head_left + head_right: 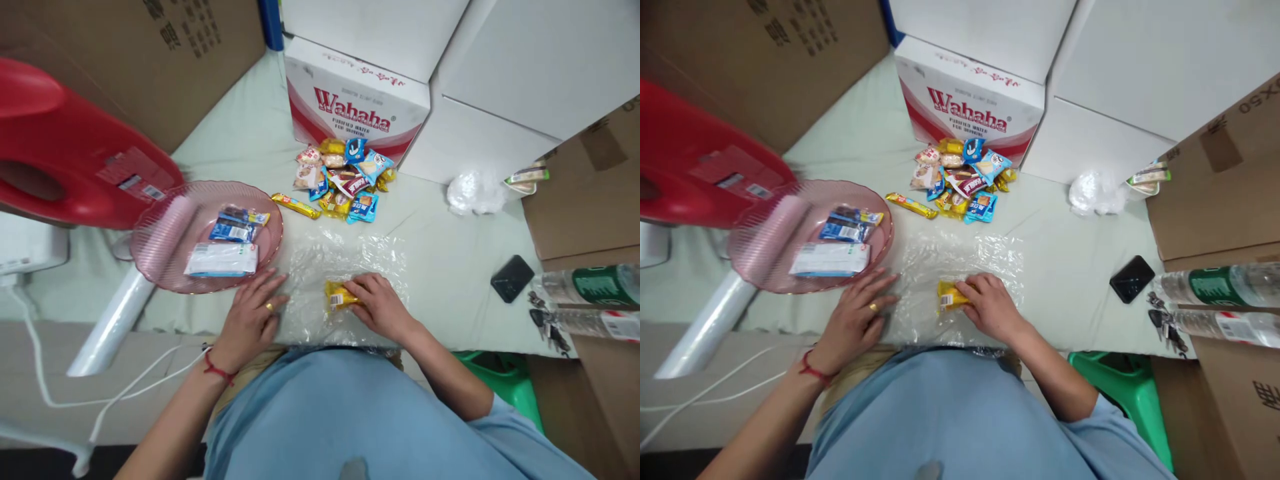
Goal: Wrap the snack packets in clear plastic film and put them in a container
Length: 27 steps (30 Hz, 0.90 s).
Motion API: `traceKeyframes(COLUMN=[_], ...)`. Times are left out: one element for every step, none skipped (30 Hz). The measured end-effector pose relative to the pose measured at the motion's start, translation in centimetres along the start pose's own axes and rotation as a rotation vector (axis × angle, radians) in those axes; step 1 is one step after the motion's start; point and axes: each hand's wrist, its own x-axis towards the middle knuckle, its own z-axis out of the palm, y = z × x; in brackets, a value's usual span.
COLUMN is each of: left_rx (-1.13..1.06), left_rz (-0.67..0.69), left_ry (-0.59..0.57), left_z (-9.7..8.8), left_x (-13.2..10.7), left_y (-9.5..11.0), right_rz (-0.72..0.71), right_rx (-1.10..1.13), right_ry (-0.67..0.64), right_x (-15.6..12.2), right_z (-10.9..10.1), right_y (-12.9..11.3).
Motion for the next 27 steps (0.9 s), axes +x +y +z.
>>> traceKeyframes(left_rx=[-0.009,-0.018,-0.025,-0.029,-0.031,-0.027,-0.020,-0.010,-0.002,-0.002,-0.008,-0.022,-0.039,-0.054,-0.066,-0.073,-0.078,-0.083,-0.087,-0.092,-0.101,-0.113,-0.128,-0.146,-0.166,-0.188,-0.209], left_rz=[0.012,0.039,0.072,0.108,0.140,0.160,0.164,0.150,0.123,0.094,0.068,0.053,0.048,0.053,0.060,0.065,0.067,0.066,0.064,0.063,0.067,0.074,0.080,0.081,0.076,0.062,0.039], left_ry=[-0.003,-0.019,-0.051,-0.093,-0.138,-0.176,-0.200,-0.209,-0.206,-0.196,-0.185,-0.176,-0.169,-0.161,-0.152,-0.140,-0.124,-0.105,-0.086,-0.066,-0.048,-0.034,-0.023,-0.013,-0.005,0.002,0.006], left_z=[-0.2,-0.4,-0.5,-0.5,-0.4,-0.3,-0.1,0.0,0.1,0.3,0.3,0.4,0.5,0.5,0.6,0.6,0.7,0.8,0.8,0.9,0.9,0.9,0.9,0.8,0.8,0.8,0.8], left_x=[0.0,0.1,0.3,0.4,0.5,0.6,0.6,0.6,0.6,0.6,0.5,0.5,0.4,0.4,0.4,0.4,0.5,0.5,0.6,0.8,0.9,1.1,1.3,1.5,1.7,1.9,2.2], left_y=[0.3,0.8,1.2,1.5,1.8,1.8,1.8,1.5,1.2,0.9,0.6,0.3,0.1,0.0,-0.1,-0.1,0.0,0.0,0.1,0.2,0.2,0.2,0.3,0.3,0.2,0.2,0.2], right_rz=[0.004,0.007,0.010,0.011,0.011,0.009,0.006,-0.001,-0.013,-0.033,-0.064,-0.105,-0.154,-0.204,-0.244,-0.271,-0.278,-0.264,-0.235,-0.204,-0.179,-0.164,-0.160,-0.163,-0.164,-0.156,-0.136], right_rx=[-0.005,-0.009,-0.011,-0.014,-0.014,-0.012,-0.009,-0.006,0.000,0.008,0.020,0.035,0.054,0.072,0.083,0.081,0.065,0.039,0.014,0.001,0.005,0.022,0.048,0.077,0.106,0.138,0.178], right_ry=[-0.004,-0.009,-0.012,-0.015,-0.017,-0.018,-0.016,-0.009,0.002,0.018,0.036,0.055,0.071,0.083,0.091,0.099,0.108,0.122,0.144,0.174,0.209,0.247,0.284,0.316,0.335,0.346,0.347], right_x=[0.1,0.2,0.3,0.4,0.5,0.6,0.6,0.5,0.3,-0.1,-0.6,-1.3,-2.1,-3.0,-3.9,-4.8,-5.6,-6.3,-6.8,-7.1,-7.2,-7.2,-6.9,-6.6,-6.1,-5.5,-4.9], right_z=[0.0,-0.1,-0.1,0.0,0.0,0.0,0.0,-0.1,-0.2,-0.5,-0.8,-1.1,-1.5,-1.8,-2.0,-2.1,-2.0,-1.8,-1.5,-1.2,-0.9,-0.8,-0.8,-1.0,-1.4,-1.9,-2.4], right_y=[-0.1,-0.2,-0.2,-0.3,-0.3,-0.2,-0.2,-0.1,-0.1,0.0,0.0,0.0,0.0,0.0,0.0,0.0,0.0,0.0,0.1,0.1,0.1,0.2,0.2,0.3,0.4,0.6,0.8])
